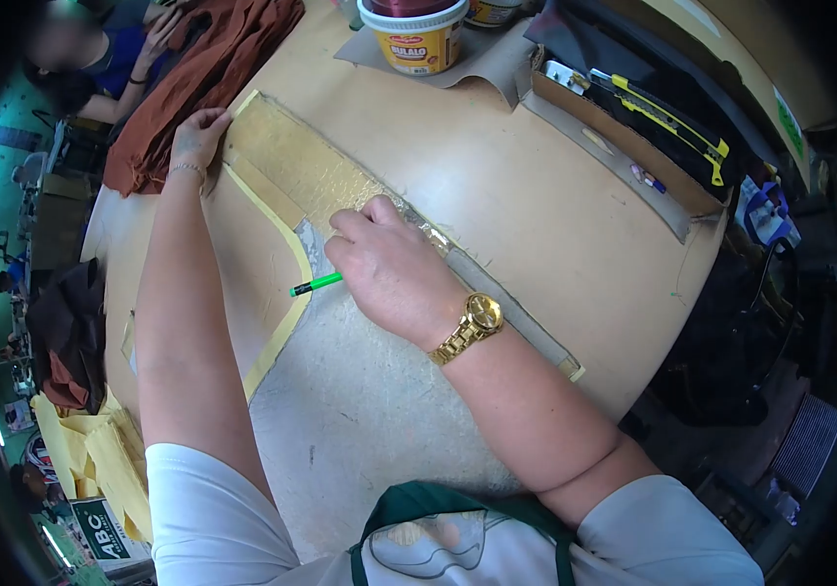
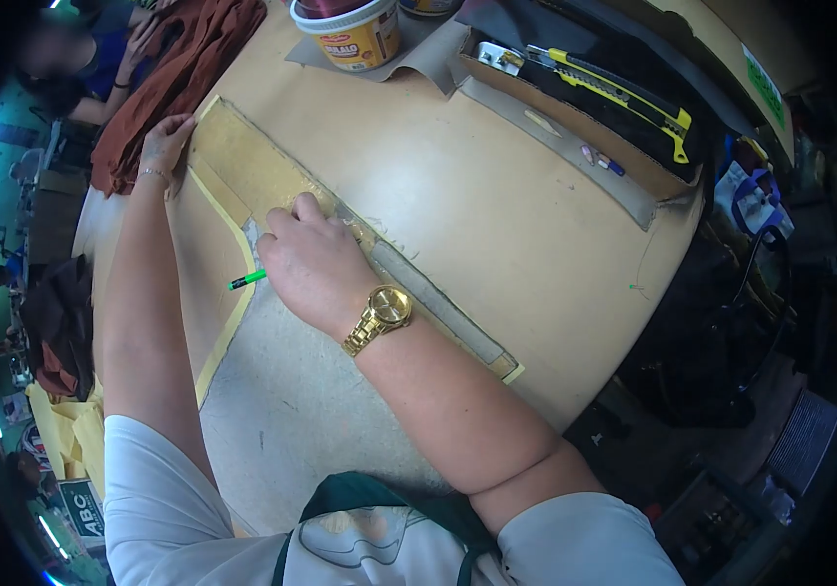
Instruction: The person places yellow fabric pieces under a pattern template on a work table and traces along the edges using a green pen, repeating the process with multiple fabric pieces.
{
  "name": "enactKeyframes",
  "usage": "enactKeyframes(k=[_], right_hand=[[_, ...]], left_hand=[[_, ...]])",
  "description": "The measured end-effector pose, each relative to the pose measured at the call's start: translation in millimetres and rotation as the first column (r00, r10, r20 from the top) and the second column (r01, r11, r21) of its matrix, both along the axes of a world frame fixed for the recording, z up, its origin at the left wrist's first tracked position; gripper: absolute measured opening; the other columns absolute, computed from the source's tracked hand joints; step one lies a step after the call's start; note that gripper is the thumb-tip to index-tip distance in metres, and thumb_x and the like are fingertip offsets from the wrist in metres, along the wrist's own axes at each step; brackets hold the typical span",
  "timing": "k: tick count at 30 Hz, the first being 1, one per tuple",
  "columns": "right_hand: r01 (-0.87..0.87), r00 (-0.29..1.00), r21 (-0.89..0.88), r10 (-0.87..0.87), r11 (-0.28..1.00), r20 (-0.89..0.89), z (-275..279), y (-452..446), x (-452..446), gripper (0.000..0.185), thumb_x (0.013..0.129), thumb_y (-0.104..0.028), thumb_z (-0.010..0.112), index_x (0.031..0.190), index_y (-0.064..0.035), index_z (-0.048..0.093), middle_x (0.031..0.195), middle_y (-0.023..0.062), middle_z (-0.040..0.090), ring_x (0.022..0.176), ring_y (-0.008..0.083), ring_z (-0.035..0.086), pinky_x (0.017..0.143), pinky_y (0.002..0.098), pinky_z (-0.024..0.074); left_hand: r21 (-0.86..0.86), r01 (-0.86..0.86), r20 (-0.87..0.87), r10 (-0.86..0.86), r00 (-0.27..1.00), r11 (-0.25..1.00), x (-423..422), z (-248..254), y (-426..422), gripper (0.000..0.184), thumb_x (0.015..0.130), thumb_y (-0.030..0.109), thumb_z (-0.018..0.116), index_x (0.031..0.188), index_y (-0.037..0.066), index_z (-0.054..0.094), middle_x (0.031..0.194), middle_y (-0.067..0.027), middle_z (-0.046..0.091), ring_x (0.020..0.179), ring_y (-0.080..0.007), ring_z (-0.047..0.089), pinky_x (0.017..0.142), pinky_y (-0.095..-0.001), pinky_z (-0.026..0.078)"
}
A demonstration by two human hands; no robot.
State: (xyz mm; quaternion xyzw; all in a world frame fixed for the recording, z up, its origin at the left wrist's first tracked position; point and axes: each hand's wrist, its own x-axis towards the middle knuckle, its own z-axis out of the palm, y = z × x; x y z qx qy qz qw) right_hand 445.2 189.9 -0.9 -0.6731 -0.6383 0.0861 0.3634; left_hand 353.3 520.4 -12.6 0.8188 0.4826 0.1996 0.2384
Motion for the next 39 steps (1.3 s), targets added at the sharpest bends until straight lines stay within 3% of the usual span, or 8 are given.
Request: enactKeyframes(k=[4, 10, 14, 19, 28, 31, 34, 39], right_hand=[[-0.004, 1.000, -0.003, 0.004, 1.000, -0.005, 0.3, 0.2, -0.7, 0.006, 0.066, -0.002, 0.053, 0.072, -0.0015, 0.056, 0.089, 0.0078, 0.053, 0.084, 0.0250, 0.046, 0.071, 0.0304, 0.0451], [0.000, 1.000, 0.002, 0.000, 1.000, -0.012, -0.3, 0.4, -1.7, 0.006, 0.066, -0.002, 0.053, 0.071, -0.0015, 0.056, 0.088, 0.0075, 0.052, 0.084, 0.0250, 0.046, 0.072, 0.0306, 0.0450], [0.009, 1.000, -0.020, -0.009, 1.000, -0.004, 0.9, -0.4, -1.4, 0.005, 0.066, -0.001, 0.053, 0.070, -0.0018, 0.056, 0.087, 0.0074, 0.052, 0.084, 0.0246, 0.046, 0.072, 0.0305, 0.0454], [0.023, 1.000, 0.011, -0.023, 1.000, -0.003, -1.5, -0.2, -3.4, 0.005, 0.066, -0.001, 0.053, 0.070, -0.0015, 0.057, 0.084, 0.0072, 0.052, 0.085, 0.0244, 0.046, 0.071, 0.0308, 0.0464], [0.159, 0.982, -0.003, -0.158, 0.987, 0.103, -1.2, -0.6, -4.1, 0.011, 0.069, -0.006, 0.052, 0.079, -0.0016, 0.054, 0.112, 0.0238, 0.044, 0.107, 0.0330, 0.042, 0.073, 0.0381, 0.0475], [0.161, 0.981, -0.029, -0.156, 0.987, 0.117, -0.9, -1.0, -5.8, 0.014, 0.070, -0.009, 0.053, 0.082, -0.0019, 0.052, 0.113, 0.0264, 0.043, 0.110, 0.0346, 0.040, 0.073, 0.0390, 0.0476], [0.166, 0.976, -0.020, -0.161, 0.986, 0.150, -3.3, -0.1, -5.7, 0.016, 0.070, -0.010, 0.053, 0.084, -0.0023, 0.052, 0.114, 0.0258, 0.043, 0.111, 0.0346, 0.039, 0.073, 0.0388, 0.0479], [0.136, 0.974, 0.002, -0.134, 0.991, 0.181, -9.5, 2.9, -5.2, 0.016, 0.073, -0.010, 0.049, 0.086, -0.0023, 0.053, 0.116, 0.0256, 0.043, 0.112, 0.0345, 0.039, 0.072, 0.0403, 0.0471]], left_hand=[[0.166, 0.082, -0.200, -0.048, 0.979, 0.983, 26.1, 13.1, -12.4, 0.027, 0.071, 0.026, 0.064, 0.088, 0.005, 0.063, 0.081, -0.0074, 0.063, 0.072, -0.0129, 0.058, 0.068, -0.0250, 0.043], [-0.087, -0.128, -0.142, 0.115, 0.983, 0.988, 53.2, 12.2, -8.1, 0.023, 0.071, 0.024, 0.061, 0.082, 0.003, 0.062, 0.078, -0.0125, 0.062, 0.072, -0.0206, 0.059, 0.068, -0.0289, 0.044], [0.163, -0.012, -0.352, 0.070, 0.933, 0.987, 57.4, 5.0, 2.8, 0.024, 0.074, 0.026, 0.056, 0.083, 0.005, 0.062, 0.089, -0.0158, 0.061, 0.087, -0.0272, 0.058, 0.077, -0.0319, 0.042], [0.161, -0.096, -0.236, 0.133, 0.963, 0.982, 62.4, 5.6, -6.4, 0.023, 0.076, 0.027, 0.057, 0.085, 0.006, 0.061, 0.089, -0.0149, 0.061, 0.087, -0.0255, 0.057, 0.077, -0.0318, 0.042], [0.299, -0.027, -0.359, 0.139, 0.923, 0.954, 59.5, -8.4, -1.0, 0.028, 0.079, 0.031, 0.048, 0.091, 0.008, 0.059, 0.098, -0.0152, 0.058, 0.098, -0.0279, 0.052, 0.084, -0.0381, 0.039], [0.255, 0.014, -0.272, 0.058, 0.961, 0.967, 49.4, -7.4, -4.0, 0.029, 0.080, 0.030, 0.049, 0.093, 0.006, 0.059, 0.101, -0.0167, 0.056, 0.099, -0.0283, 0.051, 0.082, -0.0358, 0.039], [0.201, 0.017, -0.001, -0.017, 1.000, 0.979, 29.7, -1.8, -14.7, 0.028, 0.081, 0.027, 0.048, 0.093, 0.003, 0.058, 0.099, -0.0176, 0.056, 0.096, -0.0284, 0.052, 0.080, -0.0327, 0.040], [0.440, 0.158, 0.102, -0.225, 0.969, 0.884, -71.0, 14.0, -71.4, 0.021, 0.080, 0.018, 0.054, 0.090, 0.000, 0.058, 0.089, -0.0123, 0.057, 0.086, -0.0201, 0.054, 0.076, -0.0286, 0.042]])
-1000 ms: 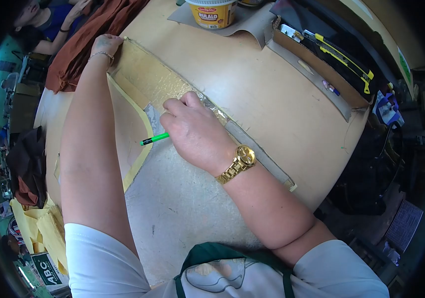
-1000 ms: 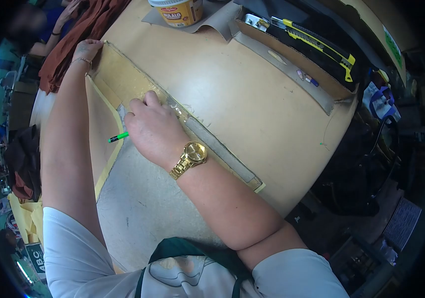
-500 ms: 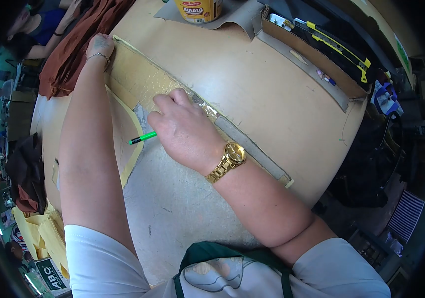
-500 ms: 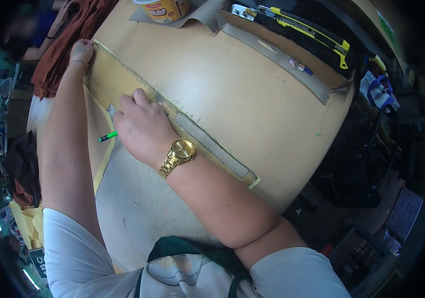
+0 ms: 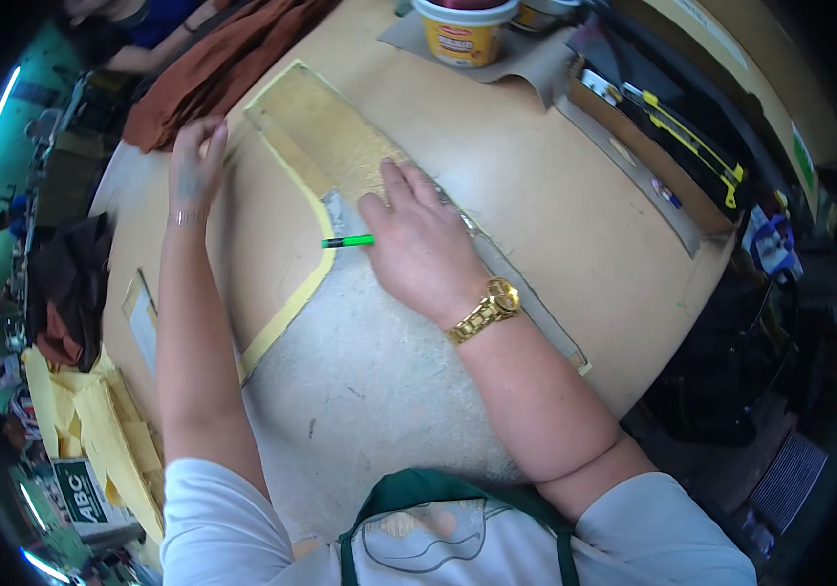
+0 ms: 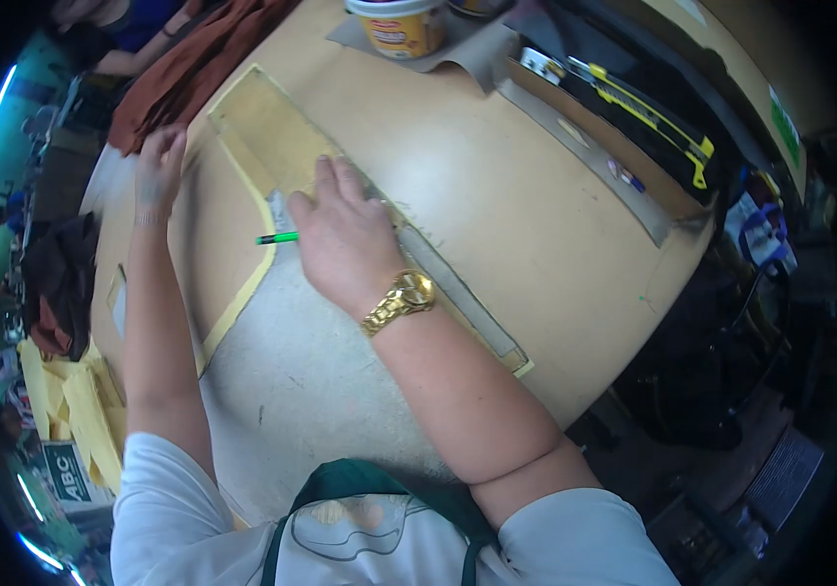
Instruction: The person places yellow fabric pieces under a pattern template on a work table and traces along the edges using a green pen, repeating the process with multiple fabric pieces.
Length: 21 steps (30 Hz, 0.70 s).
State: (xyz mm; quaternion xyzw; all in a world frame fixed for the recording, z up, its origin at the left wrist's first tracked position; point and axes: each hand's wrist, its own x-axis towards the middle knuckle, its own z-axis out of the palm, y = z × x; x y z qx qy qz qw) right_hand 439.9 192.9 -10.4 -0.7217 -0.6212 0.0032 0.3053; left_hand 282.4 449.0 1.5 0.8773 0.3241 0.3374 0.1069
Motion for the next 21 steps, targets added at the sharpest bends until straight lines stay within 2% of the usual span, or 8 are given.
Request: enactKeyframes(k=[2, 4, 6, 10, 15, 17, 19, 21], right_hand=[[-0.013, 1.000, -0.031, 0.013, 0.999, 0.000, 3.6, -0.4, 0.8, 0.016, 0.073, -0.010, 0.050, 0.086, -0.0016, 0.052, 0.117, 0.0247, 0.042, 0.113, 0.0348, 0.038, 0.075, 0.0415, 0.0467], [-0.019, 1.000, -0.061, 0.019, 0.998, -0.001, 6.0, -0.2, 0.2, 0.021, 0.072, -0.012, 0.056, 0.090, -0.0024, 0.053, 0.116, 0.0240, 0.043, 0.112, 0.0356, 0.038, 0.086, 0.0402, 0.0382], [-0.031, 0.999, -0.080, 0.034, 0.996, 0.030, 6.6, 1.8, -0.4, 0.024, 0.071, -0.013, 0.060, 0.092, -0.0031, 0.052, 0.115, 0.0235, 0.044, 0.111, 0.0360, 0.038, 0.093, 0.0395, 0.0330], [-0.087, 0.991, -0.090, 0.095, 0.992, 0.090, 2.7, 4.5, -0.8, 0.024, 0.072, -0.013, 0.057, 0.093, -0.0024, 0.052, 0.117, 0.0233, 0.043, 0.111, 0.0368, 0.038, 0.094, 0.0416, 0.0313], [-0.150, 0.965, -0.048, 0.157, 0.988, 0.212, -3.5, 6.2, -1.3, 0.022, 0.075, -0.013, 0.054, 0.094, -0.0024, 0.052, 0.111, 0.0230, 0.046, 0.109, 0.0365, 0.039, 0.091, 0.0430, 0.0317], [-0.149, 0.960, -0.029, 0.151, 0.988, 0.237, -4.4, 5.5, -5.5, 0.022, 0.076, -0.013, 0.053, 0.095, -0.0022, 0.051, 0.110, 0.0224, 0.047, 0.108, 0.0362, 0.040, 0.091, 0.0427, 0.0320], [-0.138, 0.957, -0.022, 0.139, 0.990, 0.253, -4.8, 4.6, -8.8, 0.022, 0.076, -0.013, 0.052, 0.096, -0.0019, 0.051, 0.110, 0.0217, 0.048, 0.108, 0.0359, 0.040, 0.091, 0.0422, 0.0323], [-0.105, 0.960, -0.028, 0.109, 0.994, 0.259, -5.1, 4.1, -11.0, 0.023, 0.077, -0.013, 0.052, 0.097, -0.0014, 0.050, 0.109, 0.0209, 0.049, 0.107, 0.0357, 0.041, 0.090, 0.0417, 0.0326]], left_hand=[[-0.230, -0.161, -0.030, 0.158, 0.987, 0.960, -41.6, 30.4, -71.4, 0.019, 0.081, 0.017, 0.054, 0.090, 0.001, 0.058, 0.090, -0.0100, 0.057, 0.085, -0.0155, 0.054, 0.074, -0.0263, 0.042], [-0.324, -0.319, 0.012, 0.341, 0.940, 0.891, -88.3, 47.8, -132.5, 0.015, 0.081, 0.013, 0.054, 0.089, 0.001, 0.057, 0.089, -0.0078, 0.056, 0.084, -0.0125, 0.053, 0.072, -0.0246, 0.043], [-0.386, -0.346, 0.111, 0.416, 0.903, 0.855, -142.3, 33.6, -179.9, 0.012, 0.080, 0.009, 0.054, 0.088, 0.001, 0.057, 0.088, -0.0071, 0.056, 0.081, -0.0142, 0.053, 0.070, -0.0255, 0.043], [-0.257, -0.483, 0.026, 0.506, 0.862, 0.837, -191.1, 14.2, -247.6, 0.011, 0.078, 0.007, 0.055, 0.087, 0.001, 0.057, 0.086, -0.0092, 0.055, 0.077, -0.0196, 0.053, 0.068, -0.0274, 0.043], [0.004, -0.650, 0.118, 0.645, 0.755, 0.760, -240.9, -16.7, -199.6, 0.015, 0.073, 0.002, 0.051, 0.086, 0.003, 0.059, 0.081, -0.0132, 0.056, 0.081, -0.0315, 0.052, 0.073, -0.0358, 0.043], [-0.028, -0.696, 0.020, 0.697, 0.717, 0.717, -238.2, -25.8, -169.3, 0.018, 0.073, 0.005, 0.049, 0.089, 0.006, 0.059, 0.085, -0.0124, 0.056, 0.084, -0.0308, 0.052, 0.076, -0.0372, 0.043], [-0.082, -0.746, -0.192, 0.724, 0.662, 0.661, -220.1, -8.5, -151.9, 0.019, 0.073, 0.007, 0.049, 0.089, 0.007, 0.059, 0.094, -0.0106, 0.055, 0.089, -0.0287, 0.051, 0.076, -0.0374, 0.043], [-0.177, -0.780, -0.093, 0.779, 0.621, 0.600, -208.9, -14.4, -135.8, 0.019, 0.073, 0.007, 0.045, 0.087, 0.006, 0.057, 0.101, -0.0103, 0.054, 0.098, -0.0279, 0.048, 0.080, -0.0392, 0.040]])
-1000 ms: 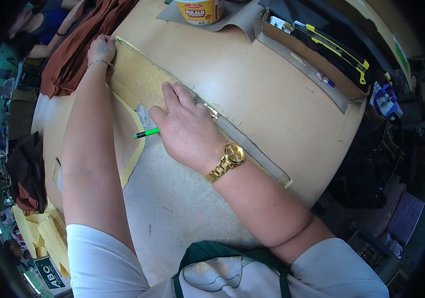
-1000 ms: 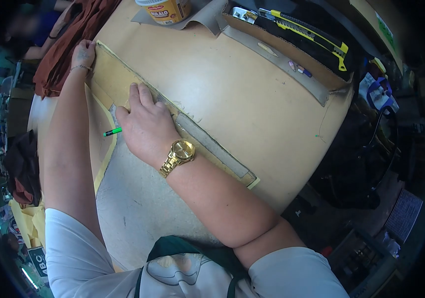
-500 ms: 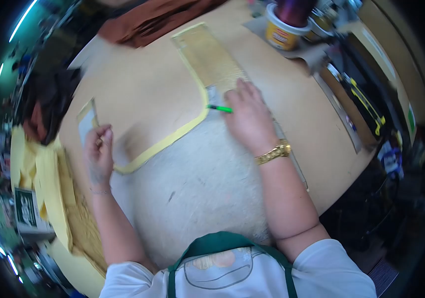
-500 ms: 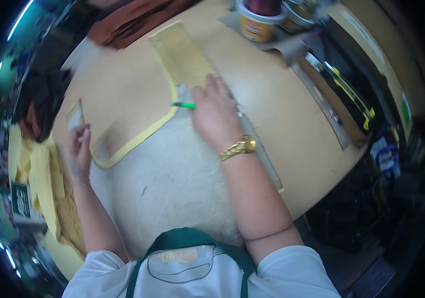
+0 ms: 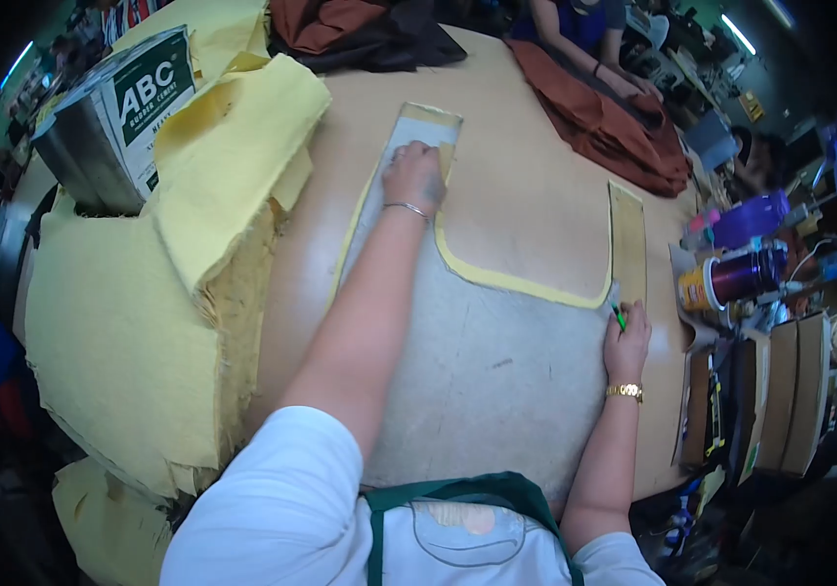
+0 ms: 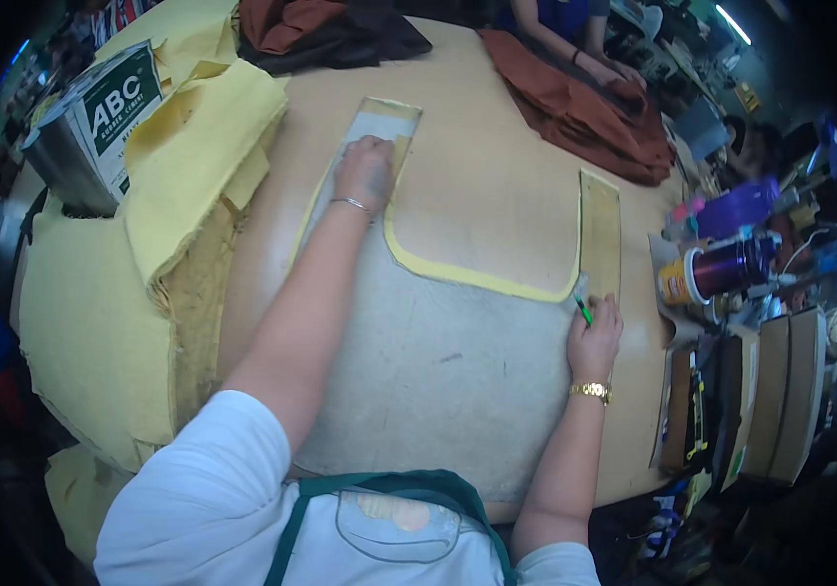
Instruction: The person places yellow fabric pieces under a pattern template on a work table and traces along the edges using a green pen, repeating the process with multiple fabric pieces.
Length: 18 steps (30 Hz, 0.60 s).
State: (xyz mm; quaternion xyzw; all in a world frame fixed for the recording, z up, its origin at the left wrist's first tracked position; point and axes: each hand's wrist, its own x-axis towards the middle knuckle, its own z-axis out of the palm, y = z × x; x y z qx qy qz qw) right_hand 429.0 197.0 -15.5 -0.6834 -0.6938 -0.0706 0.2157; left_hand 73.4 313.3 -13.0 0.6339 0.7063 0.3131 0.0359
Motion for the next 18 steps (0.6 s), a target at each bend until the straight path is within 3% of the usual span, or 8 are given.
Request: enactKeyframes(k=[3, 9, 12, 18], right_hand=[[0.010, 1.000, -0.030, -0.010, 1.000, -0.016, 3.9, -1.3, -3.6, 0.024, 0.077, -0.013, 0.051, 0.098, -0.0005, 0.050, 0.110, 0.0203, 0.049, 0.108, 0.0353, 0.041, 0.090, 0.0411, 0.0328], [0.016, 0.999, -0.054, -0.014, 0.998, 0.034, -2.5, 1.5, 2.8, 0.025, 0.078, -0.013, 0.051, 0.099, 0.0004, 0.050, 0.111, 0.0204, 0.049, 0.109, 0.0343, 0.040, 0.091, 0.0405, 0.0324], [0.020, 1.000, -0.070, -0.019, 0.997, 0.010, -0.3, 0.8, 1.2, 0.025, 0.078, -0.013, 0.051, 0.100, 0.0004, 0.050, 0.111, 0.0208, 0.048, 0.109, 0.0341, 0.040, 0.090, 0.0401, 0.0328], [0.084, 0.996, -0.099, -0.086, 0.992, -0.021, 24.9, 16.5, -14.5, 0.028, 0.074, -0.010, 0.055, 0.099, 0.0013, 0.052, 0.098, 0.0187, 0.055, 0.097, 0.0313, 0.050, 0.086, 0.0376, 0.0365]], left_hand=[[0.054, -0.030, 0.049, 0.028, 0.998, 0.998, 5.8, -7.6, 8.1, 0.025, 0.073, 0.006, 0.042, 0.095, 0.008, 0.054, 0.114, -0.0074, 0.048, 0.108, -0.0251, 0.042, 0.088, -0.0422, 0.034], [-0.244, 0.000, 0.012, 0.003, 1.000, 0.970, -8.1, 4.2, 39.5, 0.041, 0.079, 0.013, 0.035, 0.119, 0.013, 0.042, 0.132, -0.0018, 0.033, 0.125, -0.0207, 0.024, 0.098, -0.0490, 0.020], [-0.240, 0.031, 0.029, -0.025, 0.999, 0.970, -9.6, 4.9, 43.1, 0.041, 0.078, 0.017, 0.042, 0.118, 0.012, 0.043, 0.134, -0.0021, 0.029, 0.126, -0.0210, 0.020, 0.098, -0.0522, 0.014], [-0.318, 0.018, -0.032, -0.030, 0.999, 0.948, -9.1, 12.0, 39.5, 0.046, 0.080, 0.018, 0.036, 0.126, 0.018, 0.036, 0.137, 0.0012, 0.023, 0.128, -0.0222, 0.015, 0.100, -0.0543, 0.010]])
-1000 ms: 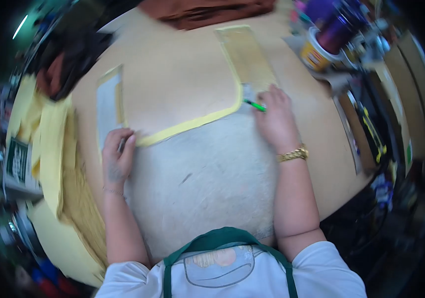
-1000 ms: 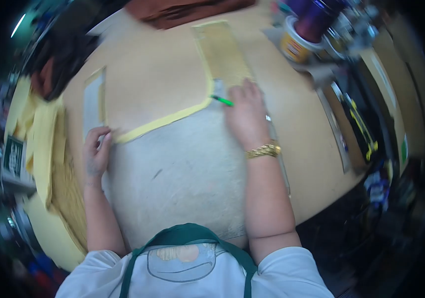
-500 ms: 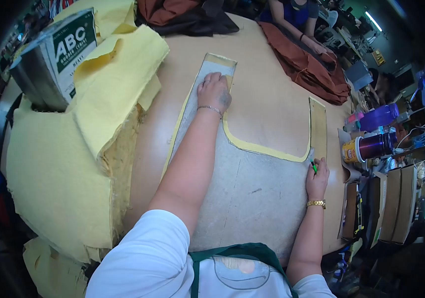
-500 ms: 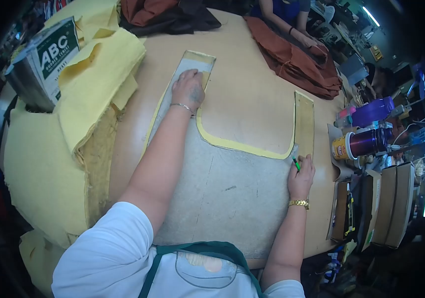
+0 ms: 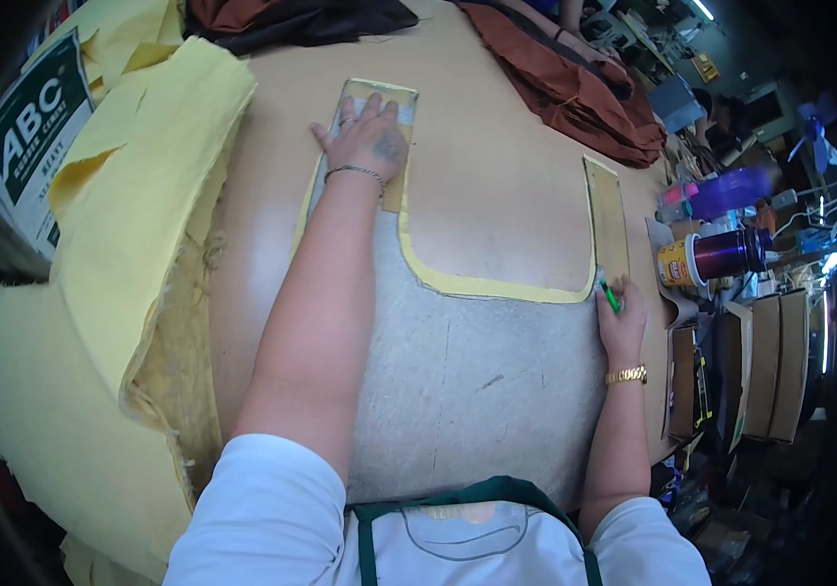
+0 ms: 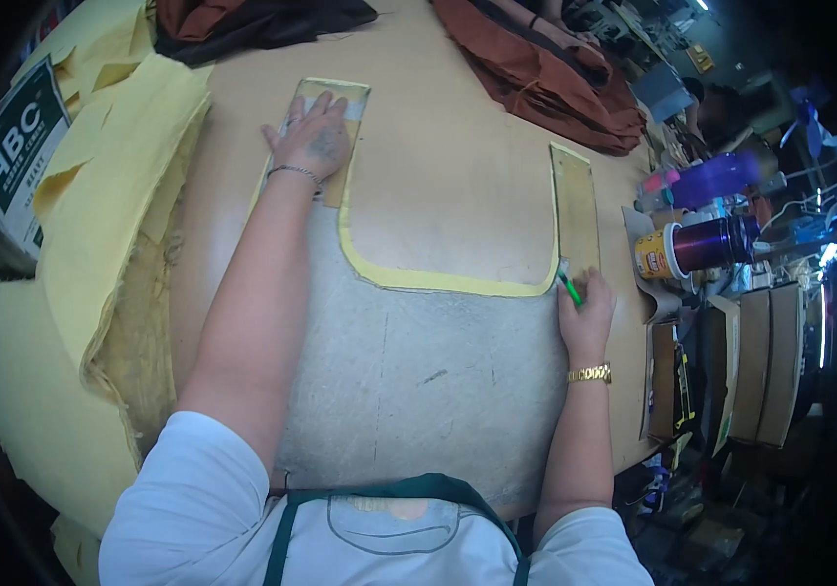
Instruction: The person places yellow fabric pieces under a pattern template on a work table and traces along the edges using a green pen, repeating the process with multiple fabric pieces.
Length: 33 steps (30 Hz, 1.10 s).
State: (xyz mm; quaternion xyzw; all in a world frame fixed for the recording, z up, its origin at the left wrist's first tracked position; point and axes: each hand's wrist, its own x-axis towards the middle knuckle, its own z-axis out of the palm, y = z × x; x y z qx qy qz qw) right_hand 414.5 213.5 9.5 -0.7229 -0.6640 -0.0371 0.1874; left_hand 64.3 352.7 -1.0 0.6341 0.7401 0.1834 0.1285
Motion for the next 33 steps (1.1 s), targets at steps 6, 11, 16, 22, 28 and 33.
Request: enactKeyframes(k=[6, 11, 16, 22, 28, 33], right_hand=[[-0.199, 0.402, 0.082, 0.157, 0.977, -0.902, 30.1, 94.4, -94.8, 0.021, 0.077, -0.016, 0.050, 0.092, -0.0029, 0.058, 0.088, 0.0019, 0.057, 0.077, 0.0111, 0.051, 0.062, 0.0266, 0.0380], [-0.450, 0.070, -0.072, -0.045, 0.890, -0.996, 18.2, 189.7, -191.8, 0.044, 0.086, -0.043, 0.038, 0.085, -0.0038, 0.057, 0.073, 0.0021, 0.054, 0.063, 0.0083, 0.048, 0.054, 0.0191, 0.0349], [-0.579, 0.047, -0.031, -0.005, 0.815, -0.999, 2.2, 257.6, -259.7, 0.043, 0.084, -0.041, 0.046, 0.091, 0.0016, 0.053, 0.071, 0.0054, 0.054, 0.054, 0.0087, 0.049, 0.049, 0.0203, 0.0402], [-0.639, 0.044, 0.138, 0.215, 0.757, -0.976, 0.3, 277.3, -264.4, 0.016, 0.080, -0.016, 0.057, 0.087, -0.0028, 0.052, 0.070, 0.0039, 0.054, 0.062, 0.0090, 0.053, 0.054, 0.0237, 0.0445], [-0.532, 0.238, 0.122, 0.287, 0.838, -0.928, -24.1, 285.0, -268.6, 0.031, 0.074, -0.018, 0.065, 0.091, 0.0034, 0.052, 0.079, 0.0076, 0.057, 0.065, 0.0104, 0.055, 0.056, 0.0208, 0.0446], [-0.545, 0.248, 0.143, 0.321, 0.826, -0.914, -23.1, 285.0, -281.7, 0.025, 0.076, -0.015, 0.061, 0.092, 0.0008, 0.052, 0.079, 0.0073, 0.057, 0.066, 0.0112, 0.055, 0.059, 0.0213, 0.0455]], left_hand=[[-0.036, 0.009, -0.015, -0.009, 1.000, 0.999, 2.3, 0.9, -0.5, 0.046, 0.081, 0.016, 0.035, 0.128, 0.018, 0.034, 0.138, 0.0016, 0.020, 0.129, -0.0236, 0.012, 0.100, -0.0549, 0.006], [-0.018, 0.007, -0.027, -0.007, 1.000, 1.000, 4.7, -1.8, 1.2, 0.046, 0.081, 0.015, 0.035, 0.127, 0.017, 0.035, 0.138, 0.0008, 0.022, 0.128, -0.0242, 0.013, 0.100, -0.0555, 0.008], [0.019, 0.035, -0.020, -0.035, 0.999, 0.999, 1.1, -7.4, 3.0, 0.046, 0.080, 0.015, 0.038, 0.126, 0.017, 0.036, 0.137, 0.0001, 0.024, 0.128, -0.0245, 0.015, 0.099, -0.0559, 0.011], [0.017, 0.032, -0.038, -0.031, 0.999, 0.999, 1.8, -7.4, 2.9, 0.046, 0.080, 0.017, 0.040, 0.126, 0.017, 0.036, 0.137, 0.0004, 0.024, 0.128, -0.0244, 0.016, 0.099, -0.0555, 0.012], [-0.004, 0.027, -0.047, -0.027, 0.999, 1.000, 2.0, -6.3, 4.4, 0.047, 0.080, 0.017, 0.039, 0.127, 0.018, 0.035, 0.137, 0.0005, 0.024, 0.128, -0.0242, 0.015, 0.099, -0.0555, 0.011], [0.012, 0.020, -0.079, -0.019, 0.997, 1.000, 2.1, -10.5, 5.0, 0.043, 0.083, 0.021, 0.035, 0.126, 0.021, 0.036, 0.137, 0.0020, 0.024, 0.127, -0.0236, 0.017, 0.097, -0.0581, 0.013]])
